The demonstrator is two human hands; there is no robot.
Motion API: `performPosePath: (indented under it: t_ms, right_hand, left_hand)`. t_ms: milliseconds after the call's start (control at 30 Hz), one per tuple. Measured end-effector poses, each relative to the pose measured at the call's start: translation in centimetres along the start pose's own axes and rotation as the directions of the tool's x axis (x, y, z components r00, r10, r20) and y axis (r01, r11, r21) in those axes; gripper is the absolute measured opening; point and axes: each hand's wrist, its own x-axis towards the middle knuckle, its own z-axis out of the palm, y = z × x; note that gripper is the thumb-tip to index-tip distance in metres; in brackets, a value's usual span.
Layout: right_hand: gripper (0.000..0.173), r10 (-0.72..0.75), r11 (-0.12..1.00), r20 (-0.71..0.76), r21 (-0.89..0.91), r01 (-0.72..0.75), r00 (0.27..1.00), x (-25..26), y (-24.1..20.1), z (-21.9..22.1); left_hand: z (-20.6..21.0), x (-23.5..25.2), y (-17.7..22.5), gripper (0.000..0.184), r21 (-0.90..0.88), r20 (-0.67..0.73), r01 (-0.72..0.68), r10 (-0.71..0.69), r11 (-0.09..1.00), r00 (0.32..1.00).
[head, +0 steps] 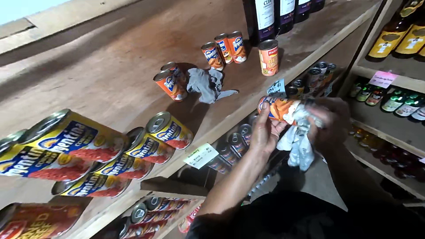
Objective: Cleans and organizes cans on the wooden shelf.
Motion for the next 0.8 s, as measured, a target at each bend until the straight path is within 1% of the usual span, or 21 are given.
performPosePath:
  t_ms: [33, 67, 100, 133, 167, 200, 233, 267, 300, 333, 400, 433, 467, 533, 600, 667, 733, 800]
  right_hand:
    - [0.010, 0.072, 0.994, 0.028, -0.085, -0.069, 0.997, 0.0, -0.1, -0.1]
    - [0.013, 0.165, 0.979, 0.096, -0.134, -0.152, 0.982, 0.0, -0.3, -0.1]
    - [0.018, 0.266, 0.962, 0.205, -0.127, -0.243, 0.942, -0.1, -0.3, -0.1]
    - [0.020, 0.335, 0.941, 0.331, -0.079, -0.328, 0.882, -0.6, 0.0, 0.0]
    - [0.021, 0.365, 0.918, 0.427, -0.015, -0.397, 0.827, -1.4, 0.3, 0.2]
    - [0.022, 0.368, 0.896, 0.480, 0.045, -0.441, 0.797, -2.2, 0.5, 0.5]
    - [0.022, 0.362, 0.879, 0.505, 0.095, -0.467, 0.784, -2.8, 0.6, 0.7]
    - [0.023, 0.359, 0.865, 0.512, 0.131, -0.484, 0.781, -3.2, 0.5, 0.7]
    - [0.023, 0.361, 0.857, 0.509, 0.150, -0.493, 0.781, -3.4, 0.4, 0.7]
    - [0.023, 0.363, 0.852, 0.502, 0.163, -0.498, 0.785, -3.4, 0.2, 0.6]
    - [0.023, 0.357, 0.847, 0.491, 0.189, -0.496, 0.795, -3.3, 0.0, 0.6]
    - [0.024, 0.345, 0.846, 0.486, 0.210, -0.490, 0.803, -3.2, -0.1, 0.6]
    - [0.024, 0.328, 0.842, 0.483, 0.239, -0.483, 0.812, -3.2, -0.2, 0.6]
    - [0.023, 0.296, 0.825, 0.485, 0.304, -0.476, 0.823, -3.4, -0.2, 0.8]
    - [0.022, 0.278, 0.802, 0.492, 0.353, -0.481, 0.825, -3.8, -0.1, 1.0]
    - [0.023, 0.278, 0.784, 0.502, 0.373, -0.495, 0.819, -4.2, 0.0, 1.2]
    - [0.023, 0.287, 0.773, 0.509, 0.377, -0.510, 0.812, -4.6, 0.1, 1.4]
    - [0.023, 0.293, 0.765, 0.510, 0.382, -0.518, 0.809, -4.9, 0.2, 1.6]
  left_hand:
    - [-0.2, 0.0, 0.4, 0.025, 0.029, 0.030, -0.077, 0.076, 0.997, 0.997]
    - [-0.3, 0.0, 1.0, 0.020, 0.084, 0.069, -0.185, 0.179, 0.979, 0.981]
    - [-0.5, 0.0, 2.0, 0.023, 0.176, 0.143, -0.317, 0.295, 0.932, 0.945]
    - [-0.4, 0.0, 3.3, 0.033, 0.273, 0.217, -0.461, 0.412, 0.845, 0.885]
    - [0.0, 0.2, 4.9, 0.043, 0.368, 0.284, -0.606, 0.535, 0.705, 0.795]
    - [0.7, 0.6, 6.6, 0.056, 0.460, 0.360, -0.721, 0.634, 0.518, 0.685]
    - [1.6, 1.3, 8.4, 0.068, 0.539, 0.432, -0.779, 0.690, 0.320, 0.581]
    - [2.4, 2.0, 10.0, 0.075, 0.618, 0.475, -0.767, 0.696, 0.172, 0.539]
    - [3.0, 2.8, 11.3, 0.074, 0.687, 0.496, -0.722, 0.673, 0.081, 0.548]
    - [3.5, 3.9, 12.3, 0.069, 0.746, 0.498, -0.664, 0.627, 0.041, 0.599]
    - [4.0, 6.6, 13.4, 0.063, 0.840, 0.442, -0.539, 0.489, 0.069, 0.752]
    - [4.0, 8.0, 13.6, 0.062, 0.871, 0.407, -0.484, 0.427, 0.085, 0.807]
    - [3.7, 9.3, 13.6, 0.061, 0.891, 0.376, -0.443, 0.388, 0.096, 0.841]
    - [3.1, 11.3, 13.3, 0.062, 0.919, 0.314, -0.375, 0.351, 0.121, 0.882]
    - [2.5, 12.6, 12.8, 0.062, 0.925, 0.276, -0.346, 0.346, 0.160, 0.897]
    - [2.1, 13.0, 12.4, 0.063, 0.918, 0.279, -0.350, 0.326, 0.184, 0.903]
    - [1.9, 12.8, 12.2, 0.068, 0.909, 0.301, -0.361, 0.271, 0.210, 0.914]
    - [1.7, 12.6, 12.1, 0.080, 0.908, 0.311, -0.350, 0.186, 0.232, 0.932]
